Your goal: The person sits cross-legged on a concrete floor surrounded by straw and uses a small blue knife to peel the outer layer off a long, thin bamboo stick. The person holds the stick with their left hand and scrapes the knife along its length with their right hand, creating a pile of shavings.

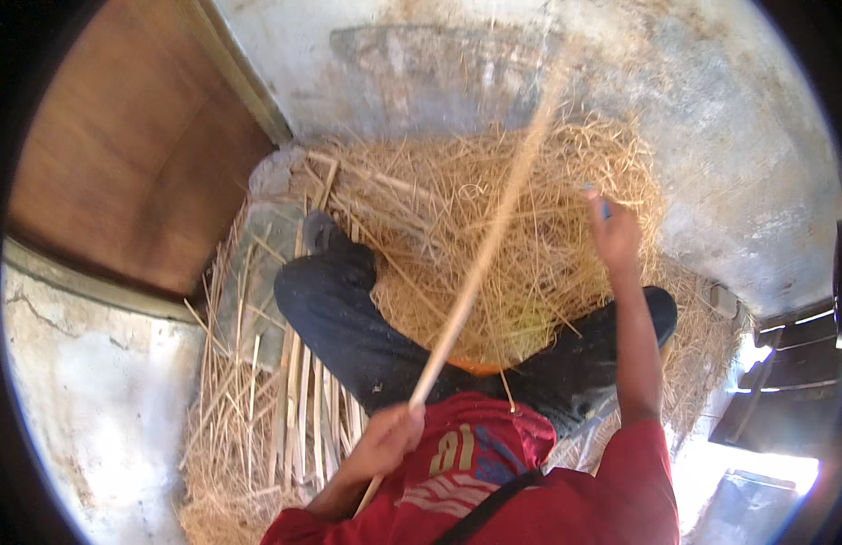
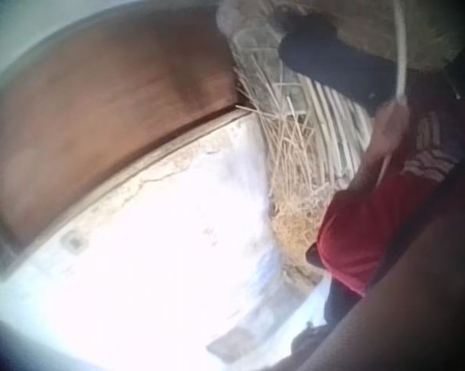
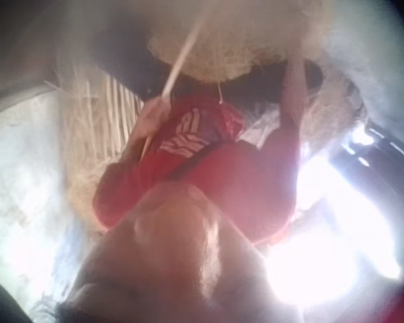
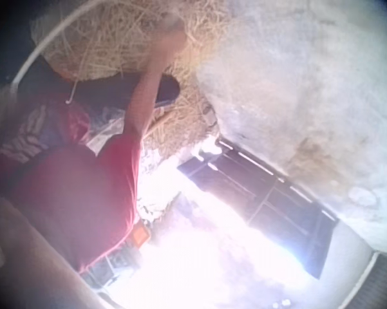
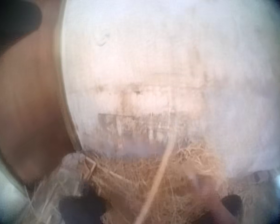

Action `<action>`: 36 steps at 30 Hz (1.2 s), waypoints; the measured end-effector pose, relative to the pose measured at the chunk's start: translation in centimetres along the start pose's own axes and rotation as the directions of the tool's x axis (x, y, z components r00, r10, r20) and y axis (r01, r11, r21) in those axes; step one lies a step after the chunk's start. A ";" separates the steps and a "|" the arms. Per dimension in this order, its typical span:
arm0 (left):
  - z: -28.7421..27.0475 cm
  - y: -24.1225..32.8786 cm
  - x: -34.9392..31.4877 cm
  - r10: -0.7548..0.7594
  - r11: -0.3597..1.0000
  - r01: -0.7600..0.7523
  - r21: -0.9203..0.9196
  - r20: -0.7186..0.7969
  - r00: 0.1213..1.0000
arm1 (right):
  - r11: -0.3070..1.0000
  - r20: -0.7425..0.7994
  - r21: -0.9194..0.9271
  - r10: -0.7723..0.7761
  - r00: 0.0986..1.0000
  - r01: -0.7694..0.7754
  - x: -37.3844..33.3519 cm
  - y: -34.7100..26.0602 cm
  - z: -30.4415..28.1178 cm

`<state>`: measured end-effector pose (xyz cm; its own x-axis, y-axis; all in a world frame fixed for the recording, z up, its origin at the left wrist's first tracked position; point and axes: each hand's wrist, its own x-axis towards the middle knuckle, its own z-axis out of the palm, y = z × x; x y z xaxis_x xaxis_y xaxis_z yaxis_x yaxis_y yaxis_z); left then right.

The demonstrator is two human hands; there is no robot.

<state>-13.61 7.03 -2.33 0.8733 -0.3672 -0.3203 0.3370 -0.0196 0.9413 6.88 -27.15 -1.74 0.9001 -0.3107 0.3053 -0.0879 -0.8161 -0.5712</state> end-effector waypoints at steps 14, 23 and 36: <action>0.9 1.7 1.9 0.017 0.999 -0.017 -0.033 0.002 1.000 | 0.778 0.113 -0.027 -0.622 0.775 0.628 -11.0 -6.8 4.1; 1.9 -1.3 -0.5 -0.086 0.982 0.100 -0.158 0.096 0.992 | 0.991 0.130 -0.018 -0.133 0.983 0.136 -5.4 -0.8 0.8; 2.2 1.9 1.2 -0.032 0.998 0.031 0.049 0.019 0.999 | 0.785 0.142 0.170 -0.618 0.773 0.596 -13.7 -5.9 2.1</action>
<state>-12.70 4.47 -0.68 0.8554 -0.3839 -0.3477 0.3458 -0.0765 0.9352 -4.00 -17.03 -4.18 0.8109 0.3337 0.4807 0.5401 -0.7427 -0.3957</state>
